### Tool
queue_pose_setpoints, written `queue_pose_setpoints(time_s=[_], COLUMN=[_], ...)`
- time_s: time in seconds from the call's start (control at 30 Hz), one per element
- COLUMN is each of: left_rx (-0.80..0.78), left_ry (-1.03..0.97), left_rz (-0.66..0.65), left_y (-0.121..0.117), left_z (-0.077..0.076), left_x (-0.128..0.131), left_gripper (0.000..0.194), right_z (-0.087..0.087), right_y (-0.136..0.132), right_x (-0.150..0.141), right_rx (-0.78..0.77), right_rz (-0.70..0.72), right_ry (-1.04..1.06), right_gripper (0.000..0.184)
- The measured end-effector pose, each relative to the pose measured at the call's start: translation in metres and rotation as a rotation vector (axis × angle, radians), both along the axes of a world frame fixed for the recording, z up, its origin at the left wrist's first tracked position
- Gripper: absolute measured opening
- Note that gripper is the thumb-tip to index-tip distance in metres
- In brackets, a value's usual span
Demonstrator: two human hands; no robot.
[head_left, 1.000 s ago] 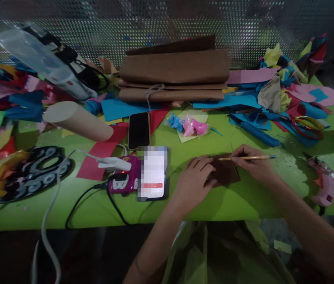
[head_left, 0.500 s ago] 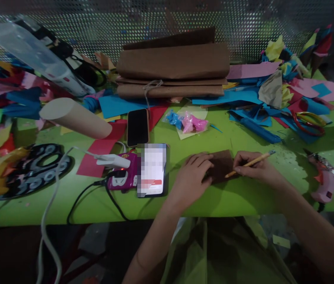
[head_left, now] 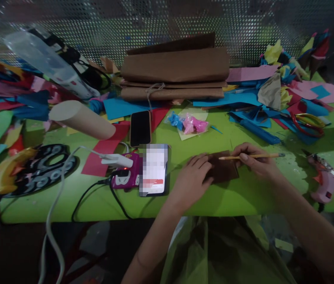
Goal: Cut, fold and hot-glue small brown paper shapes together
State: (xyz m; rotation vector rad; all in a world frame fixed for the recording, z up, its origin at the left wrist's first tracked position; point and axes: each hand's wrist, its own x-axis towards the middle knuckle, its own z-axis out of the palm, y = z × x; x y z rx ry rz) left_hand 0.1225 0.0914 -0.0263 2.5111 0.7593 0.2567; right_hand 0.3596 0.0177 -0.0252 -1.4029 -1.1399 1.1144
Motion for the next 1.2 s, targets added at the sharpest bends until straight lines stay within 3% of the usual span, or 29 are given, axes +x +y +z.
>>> queue_pose_setpoints(time_s=[0.23,0.43,0.6,0.9,1.2], left_rx=[0.014,-0.001,-0.003,-0.007,-0.014], left_ry=[0.062,0.021,-0.011,-0.02,-0.031], left_rz=[-0.04,-0.028,-0.015,-0.013,-0.015], left_y=[-0.009,-0.01,-0.009,-0.008,-0.007], left_z=[0.004,-0.009,-0.01,-0.013,-0.013], left_x=[-0.012,-0.02,-0.02,-0.021,-0.02], left_gripper=[0.04,0.031,0.031,0.032,0.029], right_z=[-0.009,-0.017,-0.02,-0.015,-0.01], right_y=[0.006,0.009,0.011,0.009,0.005], right_x=[-0.008,-0.011,-0.011,-0.012,-0.008], right_rx=[-0.023,0.021,0.006,0.014,-0.031], right_rz=[0.022,-0.064,-0.069,-0.047,0.015], right_ry=[-0.078,-0.135,-0.217,-0.269,-0.168], right_gripper=[0.025,0.023,0.024,0.02,0.014])
